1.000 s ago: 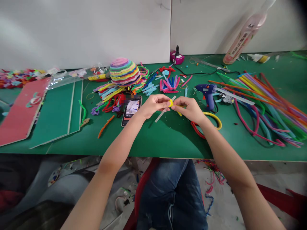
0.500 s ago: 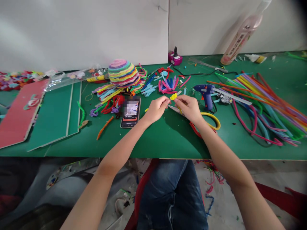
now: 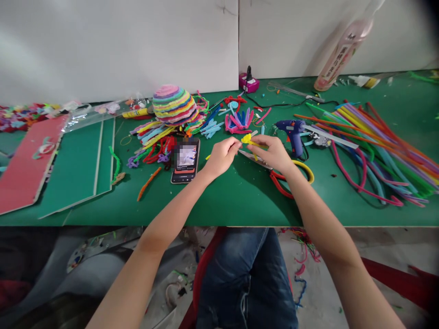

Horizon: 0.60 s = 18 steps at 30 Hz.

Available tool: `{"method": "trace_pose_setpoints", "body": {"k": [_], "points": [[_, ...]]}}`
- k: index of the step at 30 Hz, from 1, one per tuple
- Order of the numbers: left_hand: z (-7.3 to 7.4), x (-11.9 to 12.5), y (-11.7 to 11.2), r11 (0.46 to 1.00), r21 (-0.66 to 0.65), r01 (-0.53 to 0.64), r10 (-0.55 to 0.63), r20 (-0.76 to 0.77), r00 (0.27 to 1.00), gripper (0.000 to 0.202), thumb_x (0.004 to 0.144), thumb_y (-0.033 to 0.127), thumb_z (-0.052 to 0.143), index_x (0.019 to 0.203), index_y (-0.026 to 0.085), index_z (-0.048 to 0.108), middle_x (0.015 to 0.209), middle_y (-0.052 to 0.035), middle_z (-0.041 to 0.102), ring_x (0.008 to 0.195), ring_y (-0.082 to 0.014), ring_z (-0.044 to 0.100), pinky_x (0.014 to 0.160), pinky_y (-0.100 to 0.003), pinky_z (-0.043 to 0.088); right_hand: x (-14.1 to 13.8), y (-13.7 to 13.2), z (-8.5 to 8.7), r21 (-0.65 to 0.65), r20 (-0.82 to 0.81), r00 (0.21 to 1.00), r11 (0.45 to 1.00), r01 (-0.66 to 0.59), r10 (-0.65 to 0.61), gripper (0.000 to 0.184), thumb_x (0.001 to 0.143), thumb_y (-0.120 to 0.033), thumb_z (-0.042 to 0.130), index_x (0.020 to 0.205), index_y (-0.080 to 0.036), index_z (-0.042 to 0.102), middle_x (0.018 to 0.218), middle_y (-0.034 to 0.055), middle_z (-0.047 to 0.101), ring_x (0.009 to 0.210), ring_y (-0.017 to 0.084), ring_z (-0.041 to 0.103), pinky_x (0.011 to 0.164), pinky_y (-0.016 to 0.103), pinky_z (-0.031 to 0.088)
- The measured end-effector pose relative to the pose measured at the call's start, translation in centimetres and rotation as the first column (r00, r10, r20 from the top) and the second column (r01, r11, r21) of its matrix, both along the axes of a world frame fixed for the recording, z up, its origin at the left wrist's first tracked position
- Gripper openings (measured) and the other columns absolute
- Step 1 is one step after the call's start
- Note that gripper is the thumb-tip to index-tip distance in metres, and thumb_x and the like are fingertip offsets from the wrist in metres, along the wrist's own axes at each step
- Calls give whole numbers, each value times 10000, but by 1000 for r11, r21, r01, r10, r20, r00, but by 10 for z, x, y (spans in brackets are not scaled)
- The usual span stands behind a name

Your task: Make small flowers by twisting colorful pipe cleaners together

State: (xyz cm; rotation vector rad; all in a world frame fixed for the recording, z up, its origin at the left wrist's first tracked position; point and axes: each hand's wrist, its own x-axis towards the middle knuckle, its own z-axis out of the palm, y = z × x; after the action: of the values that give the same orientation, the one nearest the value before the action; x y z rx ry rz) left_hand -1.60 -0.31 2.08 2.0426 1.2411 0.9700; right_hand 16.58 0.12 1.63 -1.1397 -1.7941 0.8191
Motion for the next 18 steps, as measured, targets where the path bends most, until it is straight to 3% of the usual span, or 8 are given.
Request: {"method": "trace_pose_setpoints", "body": {"k": [7,13,18], "points": [[-1,0,-1,999,42,4,-5,16,1000,305,915,419,435,822,182,603,697,-6,605,635,-115,538,635,-234,400,-9,1,-6,1,-141,990,1000,15,-15,252,793,-419,590,749,-175,635,676,-5,607,618,105,503,625,259,416],[-2,2,-4,989,147,-26,17,57,998,232,885,374,506,852,180,630,844,-35,667,758,-130,588,699,-242,442,-7,6,-12,33,-185,983,999,8,-1,268,799,-454,584,791,-196,656,812,22,660,779,147,581,761,308,455],[3,4,-11,985,154,-74,65,66,996,245,869,321,541,1072,201,605,722,1,632,632,-110,544,642,-234,433,-9,6,-15,16,-210,977,999,-31,34,299,813,-482,571,837,-198,658,819,20,654,759,134,578,733,296,464]]}}
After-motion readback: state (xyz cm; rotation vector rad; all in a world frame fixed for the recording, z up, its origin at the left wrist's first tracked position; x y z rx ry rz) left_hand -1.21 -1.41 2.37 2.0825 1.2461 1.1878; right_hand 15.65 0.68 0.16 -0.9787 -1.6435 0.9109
